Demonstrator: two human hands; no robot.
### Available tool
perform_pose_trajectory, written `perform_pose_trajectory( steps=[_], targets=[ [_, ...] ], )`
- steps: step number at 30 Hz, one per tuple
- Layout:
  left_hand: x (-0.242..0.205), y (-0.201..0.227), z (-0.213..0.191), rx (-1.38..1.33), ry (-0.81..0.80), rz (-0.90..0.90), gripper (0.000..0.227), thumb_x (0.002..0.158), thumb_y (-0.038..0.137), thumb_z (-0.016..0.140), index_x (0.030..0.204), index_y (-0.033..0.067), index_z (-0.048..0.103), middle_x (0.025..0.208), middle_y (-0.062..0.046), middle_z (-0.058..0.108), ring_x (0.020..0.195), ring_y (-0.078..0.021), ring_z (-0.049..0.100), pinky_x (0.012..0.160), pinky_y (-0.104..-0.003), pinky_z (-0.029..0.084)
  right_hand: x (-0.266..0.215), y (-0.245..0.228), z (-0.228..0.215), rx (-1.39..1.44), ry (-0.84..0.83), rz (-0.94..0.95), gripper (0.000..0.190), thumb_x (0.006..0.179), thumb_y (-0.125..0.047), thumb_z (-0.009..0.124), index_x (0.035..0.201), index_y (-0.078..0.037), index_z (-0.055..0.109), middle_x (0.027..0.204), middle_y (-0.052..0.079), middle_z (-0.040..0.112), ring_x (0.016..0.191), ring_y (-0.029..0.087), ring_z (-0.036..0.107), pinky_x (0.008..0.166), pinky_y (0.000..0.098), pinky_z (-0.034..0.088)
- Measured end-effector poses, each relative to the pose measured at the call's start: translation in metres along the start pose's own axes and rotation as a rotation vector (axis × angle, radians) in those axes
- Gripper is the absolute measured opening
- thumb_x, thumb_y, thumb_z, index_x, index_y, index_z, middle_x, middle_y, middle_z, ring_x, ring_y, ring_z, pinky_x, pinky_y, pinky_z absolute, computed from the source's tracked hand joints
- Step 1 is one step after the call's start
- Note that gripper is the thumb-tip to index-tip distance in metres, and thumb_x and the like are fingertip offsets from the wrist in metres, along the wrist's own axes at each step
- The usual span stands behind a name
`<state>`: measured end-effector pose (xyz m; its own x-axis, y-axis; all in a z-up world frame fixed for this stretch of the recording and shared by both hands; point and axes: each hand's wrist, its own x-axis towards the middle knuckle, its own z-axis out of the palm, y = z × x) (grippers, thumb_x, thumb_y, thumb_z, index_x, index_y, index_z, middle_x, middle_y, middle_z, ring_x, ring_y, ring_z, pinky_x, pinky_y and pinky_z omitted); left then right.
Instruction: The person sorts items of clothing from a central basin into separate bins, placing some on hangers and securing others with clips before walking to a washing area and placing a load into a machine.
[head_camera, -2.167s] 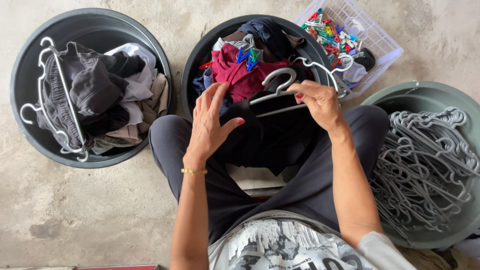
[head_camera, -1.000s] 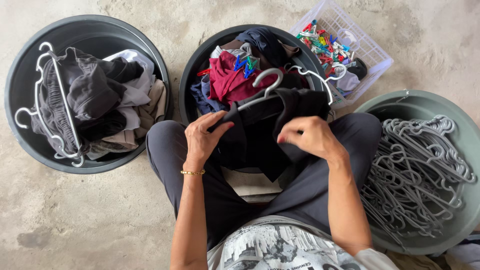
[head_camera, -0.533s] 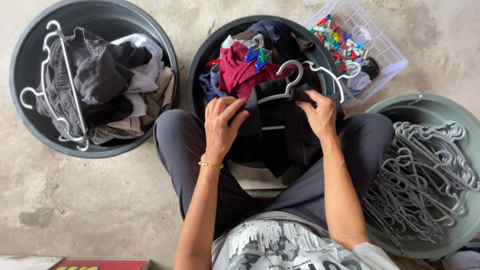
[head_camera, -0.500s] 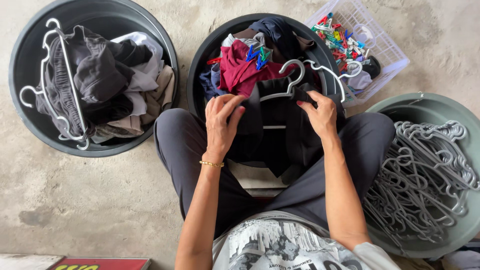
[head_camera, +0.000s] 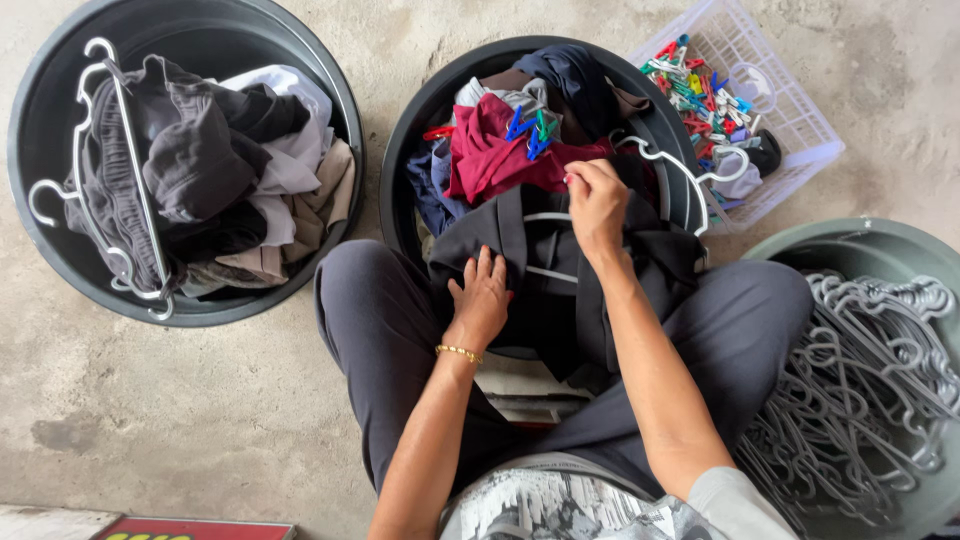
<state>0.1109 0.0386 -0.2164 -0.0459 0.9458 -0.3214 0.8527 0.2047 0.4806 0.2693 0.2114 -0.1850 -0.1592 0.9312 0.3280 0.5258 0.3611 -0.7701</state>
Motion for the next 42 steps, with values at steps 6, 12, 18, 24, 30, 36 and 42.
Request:
perform_pose_trajectory(
  steps=[6, 12, 18, 24, 30, 36, 42],
  targets=[
    [0.013, 0.008, -0.023, -0.123, 0.139, -0.042, 0.038, 0.096, 0.006, 0.059, 0.134, 0.0082, 0.057, 0.151, -0.015, 0.048, 0.133, -0.0370, 0.049, 0.096, -0.057, 0.047, 0.037, -0.008, 0.065, -0.141, -0.106, 0.012, 0.038, 0.091, -0.017, 0.081, 0.120, 0.001, 0.063, 0.097, 0.017, 0.057, 0.082, 0.033, 0.061, 0.072, 0.0433, 0.050],
    [0.041, 0.001, -0.031, -0.156, 0.489, -0.034, 0.054, 0.089, -0.004, 0.057, 0.142, 0.0022, 0.051, 0.154, -0.018, 0.046, 0.142, -0.0384, 0.045, 0.106, -0.054, 0.042, 0.038, 0.012, 0.076, -0.194, -0.166, 0.088, 0.026, 0.098, -0.013, 0.078, 0.101, -0.004, 0.054, 0.104, 0.014, 0.055, 0.088, 0.031, 0.062, 0.078, 0.0422, 0.051],
    [0.048, -0.005, -0.008, -0.048, 0.347, -0.088, 0.067, 0.082, -0.004, 0.058, 0.148, 0.0007, 0.045, 0.161, -0.018, 0.037, 0.148, -0.0384, 0.035, 0.110, -0.068, 0.030, 0.029, 0.036, 0.064, 0.010, -0.213, 0.039, 0.046, 0.083, 0.004, 0.070, 0.125, -0.001, 0.052, 0.106, 0.019, 0.049, 0.087, 0.033, 0.060, 0.071, 0.0407, 0.054],
    [0.041, 0.012, -0.026, -0.088, 0.414, -0.015, 0.057, 0.088, 0.011, 0.070, 0.140, 0.0024, 0.049, 0.156, -0.022, 0.039, 0.146, -0.0409, 0.036, 0.109, -0.065, 0.033, 0.040, 0.034, 0.060, 0.013, -0.169, -0.041, 0.030, 0.085, 0.015, 0.055, 0.109, -0.002, 0.064, 0.104, 0.014, 0.058, 0.085, 0.024, 0.066, 0.074, 0.0345, 0.057],
    [0.003, 0.039, -0.039, -0.173, 0.234, -0.099, 0.061, 0.068, 0.027, 0.081, 0.119, 0.0042, 0.056, 0.119, -0.016, 0.054, 0.109, -0.0360, 0.054, 0.084, -0.053, 0.047, 0.021, -0.001, -0.021, 0.510, -0.075, 0.306, 0.008, 0.104, -0.005, 0.065, 0.110, 0.000, 0.061, 0.094, 0.009, 0.070, 0.073, 0.012, 0.069, 0.066, 0.0266, 0.056],
    [-0.018, 0.055, -0.011, -0.289, 0.381, 0.075, 0.017, 0.098, 0.010, 0.063, 0.111, 0.0057, 0.052, 0.106, -0.013, 0.057, 0.098, -0.0342, 0.060, 0.080, -0.044, 0.052, -0.085, -0.051, -0.091, 0.125, -0.072, 0.408, 0.014, 0.107, -0.015, 0.056, 0.109, 0.000, 0.055, 0.090, 0.013, 0.073, 0.070, 0.021, 0.073, 0.065, 0.0318, 0.058],
    [-0.049, 0.069, 0.013, -0.315, 0.474, 0.272, 0.032, 0.094, 0.000, 0.057, 0.124, 0.0021, 0.048, 0.107, -0.015, 0.055, 0.098, -0.0342, 0.060, 0.084, -0.042, 0.053, -0.150, -0.046, -0.066, -0.427, -0.240, 0.163, 0.057, 0.065, -0.017, 0.091, 0.105, 0.003, 0.054, 0.101, 0.025, 0.066, 0.090, 0.044, 0.065, 0.073, 0.0489, 0.052]
  ],
)
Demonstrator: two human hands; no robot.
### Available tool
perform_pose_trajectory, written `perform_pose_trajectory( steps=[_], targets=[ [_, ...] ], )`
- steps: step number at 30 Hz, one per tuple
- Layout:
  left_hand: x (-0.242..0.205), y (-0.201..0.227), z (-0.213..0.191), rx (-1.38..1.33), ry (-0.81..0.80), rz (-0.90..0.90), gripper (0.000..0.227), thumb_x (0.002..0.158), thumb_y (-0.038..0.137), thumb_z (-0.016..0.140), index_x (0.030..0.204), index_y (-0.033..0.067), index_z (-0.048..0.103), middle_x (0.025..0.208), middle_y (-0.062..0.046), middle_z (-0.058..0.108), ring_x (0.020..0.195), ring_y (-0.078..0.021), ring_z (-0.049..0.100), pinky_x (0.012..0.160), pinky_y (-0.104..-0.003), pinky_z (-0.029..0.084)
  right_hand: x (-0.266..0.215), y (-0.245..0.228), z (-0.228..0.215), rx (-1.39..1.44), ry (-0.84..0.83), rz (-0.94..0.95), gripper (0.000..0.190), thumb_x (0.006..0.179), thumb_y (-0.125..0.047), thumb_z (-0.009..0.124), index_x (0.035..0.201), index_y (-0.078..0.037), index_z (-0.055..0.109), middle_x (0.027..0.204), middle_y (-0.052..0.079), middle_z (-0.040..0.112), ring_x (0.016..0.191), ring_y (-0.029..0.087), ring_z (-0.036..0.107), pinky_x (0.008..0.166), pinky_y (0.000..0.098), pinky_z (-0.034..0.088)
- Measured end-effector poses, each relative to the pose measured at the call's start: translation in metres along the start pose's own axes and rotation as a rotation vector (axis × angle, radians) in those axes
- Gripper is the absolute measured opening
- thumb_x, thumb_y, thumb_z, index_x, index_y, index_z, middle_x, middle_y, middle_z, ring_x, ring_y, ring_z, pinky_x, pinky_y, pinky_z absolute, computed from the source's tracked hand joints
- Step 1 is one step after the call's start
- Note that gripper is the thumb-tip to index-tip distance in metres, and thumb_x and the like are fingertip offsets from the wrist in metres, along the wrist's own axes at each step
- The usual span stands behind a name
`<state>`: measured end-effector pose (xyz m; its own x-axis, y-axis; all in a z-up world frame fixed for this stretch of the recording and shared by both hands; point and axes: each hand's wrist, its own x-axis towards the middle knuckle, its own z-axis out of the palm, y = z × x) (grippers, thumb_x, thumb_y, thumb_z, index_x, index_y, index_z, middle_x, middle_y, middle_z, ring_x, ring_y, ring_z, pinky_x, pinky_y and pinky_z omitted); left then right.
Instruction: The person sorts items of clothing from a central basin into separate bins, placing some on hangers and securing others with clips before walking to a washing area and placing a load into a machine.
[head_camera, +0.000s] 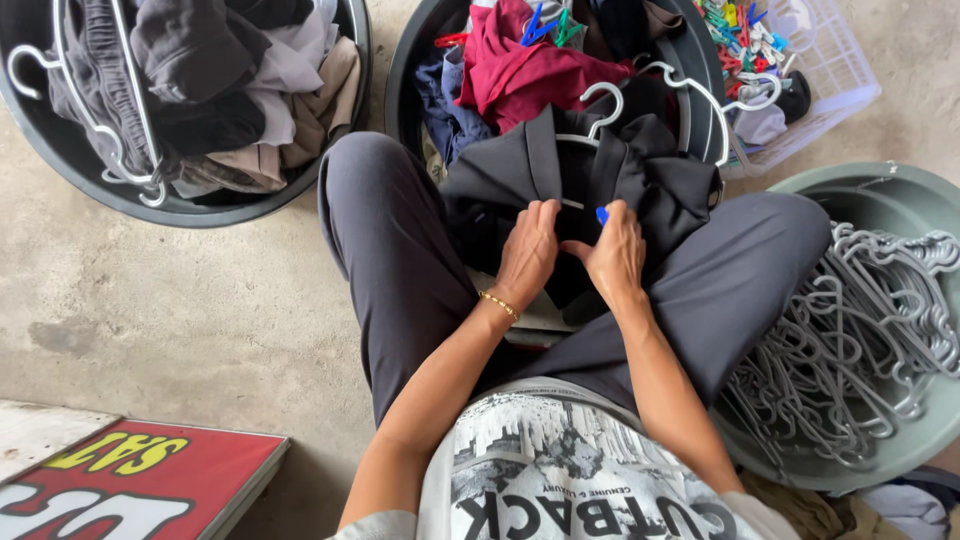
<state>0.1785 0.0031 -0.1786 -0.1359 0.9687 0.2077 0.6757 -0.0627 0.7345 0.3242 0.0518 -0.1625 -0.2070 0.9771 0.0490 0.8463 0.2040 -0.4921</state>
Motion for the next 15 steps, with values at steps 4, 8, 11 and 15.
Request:
perform_pose_trajectory(
  steps=[4, 8, 11, 15],
  targets=[
    [-0.012, -0.006, 0.001, 0.168, -0.098, -0.035, 0.037, 0.089, -0.003, 0.057, 0.124, 0.0084, 0.059, 0.112, -0.019, 0.057, 0.094, -0.0354, 0.060, 0.081, -0.044, 0.052, 0.002, 0.016, 0.007, -0.129, 0.070, -0.053, 0.056, 0.066, -0.008, 0.087, 0.109, 0.003, 0.054, 0.102, 0.026, 0.064, 0.092, 0.045, 0.064, 0.079, 0.0486, 0.053],
    [-0.011, -0.014, 0.000, 0.046, 0.013, -0.012, 0.025, 0.087, -0.003, 0.057, 0.109, 0.0063, 0.065, 0.126, -0.018, 0.060, 0.110, -0.0369, 0.063, 0.098, -0.042, 0.053, 0.008, 0.016, 0.001, 0.229, 0.058, 0.013, 0.035, 0.088, -0.010, 0.080, 0.111, -0.001, 0.056, 0.097, 0.013, 0.064, 0.090, 0.032, 0.064, 0.081, 0.0427, 0.052],
    [-0.014, -0.013, 0.003, -0.177, 0.111, -0.053, 0.032, 0.088, 0.002, 0.058, 0.119, 0.0011, 0.068, 0.128, -0.022, 0.060, 0.115, -0.0423, 0.062, 0.099, -0.044, 0.052, 0.001, 0.008, 0.000, 0.559, -0.047, 0.105, 0.033, 0.091, -0.017, 0.079, 0.108, -0.002, 0.056, 0.091, 0.008, 0.058, 0.082, 0.020, 0.057, 0.075, 0.0358, 0.051],
    [-0.013, -0.012, 0.002, -0.300, 0.048, -0.188, 0.029, 0.098, 0.017, 0.068, 0.119, -0.0026, 0.067, 0.126, -0.023, 0.062, 0.112, -0.0420, 0.063, 0.094, -0.044, 0.053, 0.000, -0.004, 0.012, 1.005, -0.260, 0.171, 0.022, 0.100, -0.019, 0.067, 0.108, -0.004, 0.055, 0.096, 0.001, 0.058, 0.086, 0.009, 0.059, 0.077, 0.0305, 0.056]
  ],
)
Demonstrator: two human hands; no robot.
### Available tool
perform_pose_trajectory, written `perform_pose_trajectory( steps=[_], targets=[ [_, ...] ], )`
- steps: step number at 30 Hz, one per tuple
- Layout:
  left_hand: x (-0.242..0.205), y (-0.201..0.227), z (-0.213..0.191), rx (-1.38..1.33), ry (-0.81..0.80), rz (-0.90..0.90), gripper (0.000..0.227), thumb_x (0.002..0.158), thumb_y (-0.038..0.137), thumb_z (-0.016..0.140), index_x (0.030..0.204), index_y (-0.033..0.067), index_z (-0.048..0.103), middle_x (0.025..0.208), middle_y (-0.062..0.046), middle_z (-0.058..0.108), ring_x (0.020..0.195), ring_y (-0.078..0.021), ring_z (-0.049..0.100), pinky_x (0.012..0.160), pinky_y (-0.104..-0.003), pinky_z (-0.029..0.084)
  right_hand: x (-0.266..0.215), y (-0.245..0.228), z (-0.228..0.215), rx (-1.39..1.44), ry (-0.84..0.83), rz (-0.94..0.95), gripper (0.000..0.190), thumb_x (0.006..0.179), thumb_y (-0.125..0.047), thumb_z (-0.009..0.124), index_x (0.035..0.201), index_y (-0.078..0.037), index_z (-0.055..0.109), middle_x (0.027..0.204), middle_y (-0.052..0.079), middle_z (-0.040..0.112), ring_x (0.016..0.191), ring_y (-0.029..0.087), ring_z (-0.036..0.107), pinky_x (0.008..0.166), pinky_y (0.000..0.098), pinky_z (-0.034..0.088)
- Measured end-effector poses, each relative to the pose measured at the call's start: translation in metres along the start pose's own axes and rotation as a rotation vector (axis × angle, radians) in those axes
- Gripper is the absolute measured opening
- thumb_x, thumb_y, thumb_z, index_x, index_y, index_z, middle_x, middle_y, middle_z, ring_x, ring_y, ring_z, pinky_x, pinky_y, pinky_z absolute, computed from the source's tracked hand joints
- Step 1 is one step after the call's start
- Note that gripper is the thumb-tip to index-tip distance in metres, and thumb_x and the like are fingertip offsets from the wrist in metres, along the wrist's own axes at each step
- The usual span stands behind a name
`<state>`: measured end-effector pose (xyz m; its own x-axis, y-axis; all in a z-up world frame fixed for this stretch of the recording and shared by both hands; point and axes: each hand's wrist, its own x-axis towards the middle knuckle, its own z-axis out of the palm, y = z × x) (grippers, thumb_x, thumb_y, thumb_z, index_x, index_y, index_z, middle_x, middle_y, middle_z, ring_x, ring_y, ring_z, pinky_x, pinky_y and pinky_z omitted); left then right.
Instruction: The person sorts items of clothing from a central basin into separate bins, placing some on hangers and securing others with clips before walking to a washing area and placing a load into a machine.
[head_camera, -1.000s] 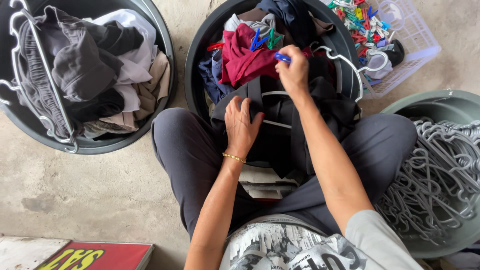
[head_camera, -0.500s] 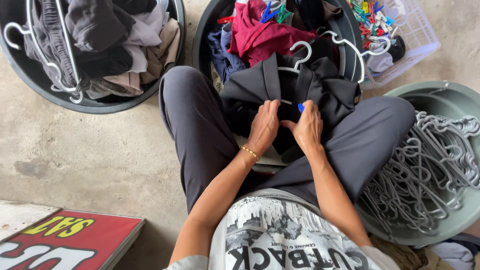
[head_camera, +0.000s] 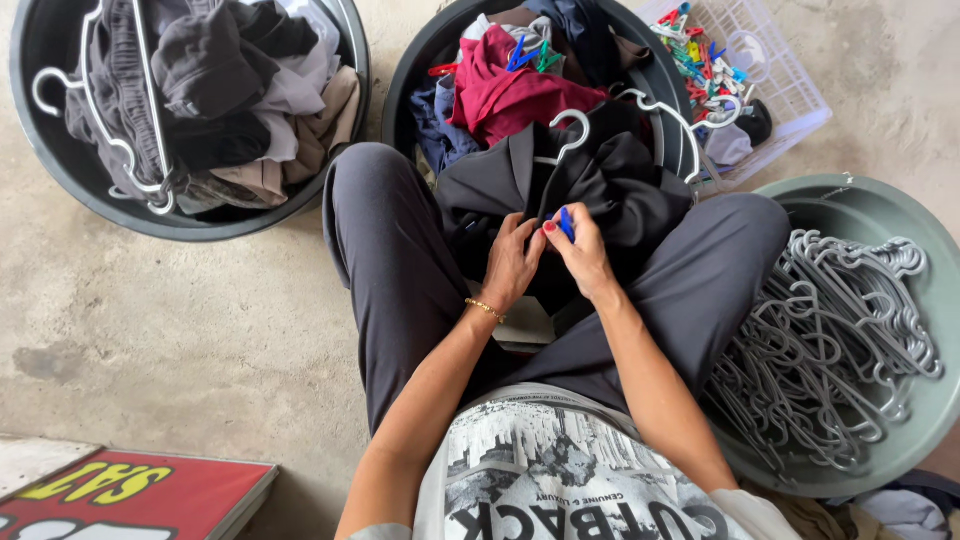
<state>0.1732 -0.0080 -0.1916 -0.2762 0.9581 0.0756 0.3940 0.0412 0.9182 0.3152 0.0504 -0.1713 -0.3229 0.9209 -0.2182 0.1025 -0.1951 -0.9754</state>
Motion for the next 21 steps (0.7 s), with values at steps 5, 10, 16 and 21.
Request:
perform_pose_trajectory(
  steps=[5, 10, 16, 21],
  targets=[
    [0.005, -0.003, -0.001, 0.097, 0.045, -0.046, 0.028, 0.093, 0.017, 0.071, 0.112, -0.0041, 0.068, 0.118, -0.019, 0.066, 0.103, -0.0377, 0.068, 0.085, -0.042, 0.055, 0.009, 0.003, 0.000, 0.137, -0.020, 0.139, 0.025, 0.106, -0.028, 0.051, 0.120, -0.007, 0.054, 0.092, 0.002, 0.061, 0.082, 0.010, 0.063, 0.077, 0.0304, 0.059],
    [0.002, 0.001, 0.002, 0.131, 0.095, -0.085, 0.018, 0.094, 0.015, 0.071, 0.101, -0.0017, 0.069, 0.102, -0.015, 0.070, 0.091, -0.0354, 0.071, 0.078, -0.042, 0.056, 0.008, -0.017, -0.008, 0.134, -0.063, 0.032, 0.041, 0.115, -0.033, 0.044, 0.142, -0.006, 0.058, 0.097, -0.001, 0.056, 0.083, 0.009, 0.057, 0.080, 0.0278, 0.055],
    [0.005, 0.005, -0.001, 0.056, 0.191, -0.163, 0.045, 0.087, 0.009, 0.074, 0.125, -0.0079, 0.057, 0.097, -0.021, 0.068, 0.087, -0.0390, 0.068, 0.073, -0.044, 0.054, 0.025, -0.050, 0.000, -0.084, -0.256, -0.178, 0.050, 0.102, -0.014, 0.058, 0.150, -0.006, 0.049, 0.135, 0.001, 0.061, 0.120, 0.008, 0.058, 0.107, 0.0263, 0.045],
    [0.006, 0.007, -0.004, 0.084, 0.190, -0.045, 0.021, 0.090, 0.009, 0.072, 0.109, 0.0005, 0.071, 0.092, -0.015, 0.069, 0.083, -0.0331, 0.071, 0.072, -0.041, 0.056, 0.042, -0.062, 0.007, 0.065, -0.366, -0.056, 0.039, 0.102, -0.009, 0.060, 0.140, -0.004, 0.060, 0.126, 0.003, 0.070, 0.117, 0.007, 0.059, 0.106, 0.0248, 0.044]
  ],
)
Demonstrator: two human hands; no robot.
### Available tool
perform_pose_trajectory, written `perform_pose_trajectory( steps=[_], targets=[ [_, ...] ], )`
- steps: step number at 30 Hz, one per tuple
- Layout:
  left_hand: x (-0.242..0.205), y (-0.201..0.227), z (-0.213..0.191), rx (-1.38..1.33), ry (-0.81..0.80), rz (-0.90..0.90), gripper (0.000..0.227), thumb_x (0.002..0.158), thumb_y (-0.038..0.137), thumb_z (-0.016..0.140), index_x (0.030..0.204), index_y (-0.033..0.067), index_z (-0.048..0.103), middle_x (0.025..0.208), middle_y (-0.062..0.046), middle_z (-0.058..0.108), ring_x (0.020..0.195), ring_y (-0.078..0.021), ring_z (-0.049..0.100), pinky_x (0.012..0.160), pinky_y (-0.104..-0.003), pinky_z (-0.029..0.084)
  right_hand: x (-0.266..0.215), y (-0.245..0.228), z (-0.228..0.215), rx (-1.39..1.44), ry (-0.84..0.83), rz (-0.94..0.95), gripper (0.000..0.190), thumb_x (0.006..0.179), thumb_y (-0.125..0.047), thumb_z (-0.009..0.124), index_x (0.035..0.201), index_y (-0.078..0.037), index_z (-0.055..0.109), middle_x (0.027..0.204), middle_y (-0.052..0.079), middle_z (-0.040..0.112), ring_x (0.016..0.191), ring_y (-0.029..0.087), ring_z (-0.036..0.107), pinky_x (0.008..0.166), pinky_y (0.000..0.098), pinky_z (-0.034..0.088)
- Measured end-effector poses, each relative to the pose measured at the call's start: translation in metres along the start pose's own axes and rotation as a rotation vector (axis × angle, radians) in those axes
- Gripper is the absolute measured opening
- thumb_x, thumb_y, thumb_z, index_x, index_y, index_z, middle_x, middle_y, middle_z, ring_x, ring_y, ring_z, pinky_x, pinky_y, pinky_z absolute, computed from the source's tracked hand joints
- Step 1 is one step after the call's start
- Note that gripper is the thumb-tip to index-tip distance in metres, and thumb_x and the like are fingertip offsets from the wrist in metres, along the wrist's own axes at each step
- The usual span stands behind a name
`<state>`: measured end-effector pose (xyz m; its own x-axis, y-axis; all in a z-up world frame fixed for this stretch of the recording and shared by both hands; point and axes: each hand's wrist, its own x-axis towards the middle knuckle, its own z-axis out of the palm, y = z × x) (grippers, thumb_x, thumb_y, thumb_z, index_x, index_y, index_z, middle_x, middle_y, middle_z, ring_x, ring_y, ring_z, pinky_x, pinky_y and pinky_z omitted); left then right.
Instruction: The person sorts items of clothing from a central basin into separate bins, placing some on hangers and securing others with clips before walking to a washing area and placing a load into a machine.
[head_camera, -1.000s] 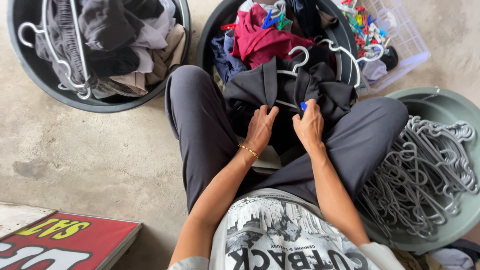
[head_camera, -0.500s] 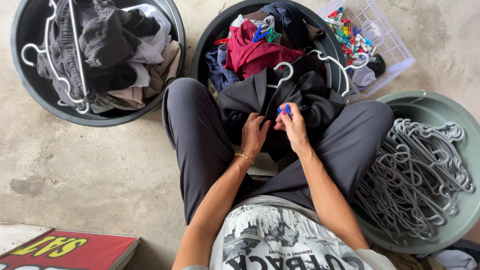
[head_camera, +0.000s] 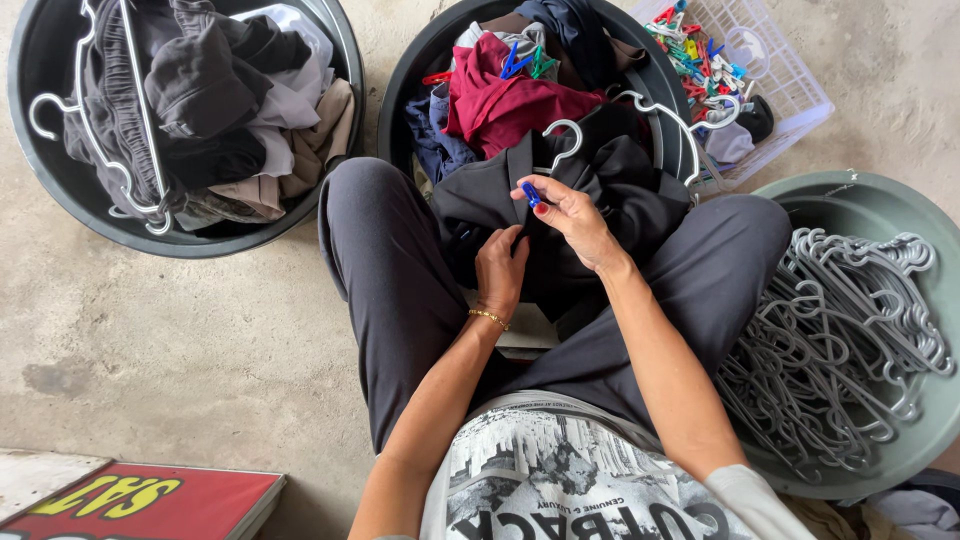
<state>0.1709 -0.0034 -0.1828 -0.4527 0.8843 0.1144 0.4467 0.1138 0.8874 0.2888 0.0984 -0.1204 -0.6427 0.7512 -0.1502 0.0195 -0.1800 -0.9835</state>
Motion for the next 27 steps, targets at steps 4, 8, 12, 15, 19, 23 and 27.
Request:
perform_pose_trajectory(
  steps=[4, 8, 12, 15, 19, 23, 27],
  targets=[
    [0.000, 0.000, -0.001, 0.074, -0.032, 0.027, 0.018, 0.092, 0.009, 0.071, 0.108, 0.0027, 0.072, 0.087, -0.013, 0.066, 0.076, -0.0325, 0.068, 0.068, -0.042, 0.053, 0.006, 0.005, 0.004, 0.084, -0.070, 0.030, 0.030, 0.102, -0.009, 0.060, 0.131, -0.004, 0.066, 0.124, 0.002, 0.071, 0.108, 0.006, 0.059, 0.105, 0.0249, 0.046],
    [0.002, -0.002, -0.002, 0.116, -0.089, -0.016, 0.013, 0.094, 0.010, 0.070, 0.103, 0.0009, 0.070, 0.085, -0.013, 0.064, 0.076, -0.0315, 0.067, 0.068, -0.041, 0.053, 0.009, 0.012, 0.005, 0.085, -0.091, 0.064, 0.025, 0.103, -0.009, 0.058, 0.124, -0.004, 0.070, 0.119, 0.002, 0.073, 0.103, 0.006, 0.062, 0.102, 0.0254, 0.048],
    [0.005, -0.005, -0.001, 0.046, -0.037, -0.018, 0.017, 0.092, 0.011, 0.071, 0.105, 0.0002, 0.071, 0.088, -0.013, 0.068, 0.079, -0.0325, 0.070, 0.068, -0.041, 0.054, 0.016, 0.014, 0.003, 0.014, -0.107, 0.077, 0.023, 0.104, -0.011, 0.059, 0.122, -0.003, 0.071, 0.115, 0.001, 0.073, 0.101, 0.006, 0.063, 0.100, 0.0256, 0.049],
    [0.004, -0.005, -0.001, 0.044, -0.025, -0.029, 0.017, 0.093, 0.012, 0.072, 0.104, -0.0005, 0.072, 0.089, -0.014, 0.070, 0.081, -0.0332, 0.071, 0.070, -0.040, 0.055, 0.013, 0.016, -0.001, -0.043, -0.131, 0.076, 0.025, 0.102, -0.012, 0.059, 0.123, -0.003, 0.069, 0.119, 0.003, 0.072, 0.106, 0.009, 0.064, 0.100, 0.0265, 0.049],
    [0.011, -0.004, -0.006, 0.024, 0.007, 0.004, 0.017, 0.091, 0.012, 0.073, 0.102, -0.0006, 0.072, 0.088, -0.013, 0.070, 0.080, -0.0324, 0.070, 0.071, -0.039, 0.055, 0.004, 0.025, -0.011, -0.736, 0.119, -0.367, 0.036, 0.086, -0.009, 0.074, 0.122, -0.002, 0.069, 0.127, 0.014, 0.068, 0.121, 0.031, 0.059, 0.104, 0.0383, 0.047],
    [0.013, 0.004, -0.010, -0.035, -0.095, -0.133, 0.016, 0.091, 0.014, 0.074, 0.099, 0.0006, 0.073, 0.086, -0.011, 0.071, 0.073, -0.0269, 0.071, 0.068, -0.037, 0.055, -0.012, 0.048, -0.034, -0.987, 0.549, -0.015, 0.058, 0.081, -0.010, 0.079, 0.134, 0.001, 0.059, 0.125, 0.019, 0.063, 0.119, 0.040, 0.057, 0.096, 0.0523, 0.041],
    [0.021, 0.018, -0.020, 0.012, -0.003, 0.011, 0.019, 0.094, 0.008, 0.069, 0.113, 0.0040, 0.069, 0.113, -0.013, 0.068, 0.104, -0.0305, 0.066, 0.090, -0.039, 0.053, -0.013, 0.059, -0.046, -1.037, 0.569, 0.008, 0.049, 0.083, -0.010, 0.081, 0.127, 0.002, 0.064, 0.114, 0.020, 0.067, 0.107, 0.041, 0.063, 0.094, 0.0553, 0.041]
  ],
)
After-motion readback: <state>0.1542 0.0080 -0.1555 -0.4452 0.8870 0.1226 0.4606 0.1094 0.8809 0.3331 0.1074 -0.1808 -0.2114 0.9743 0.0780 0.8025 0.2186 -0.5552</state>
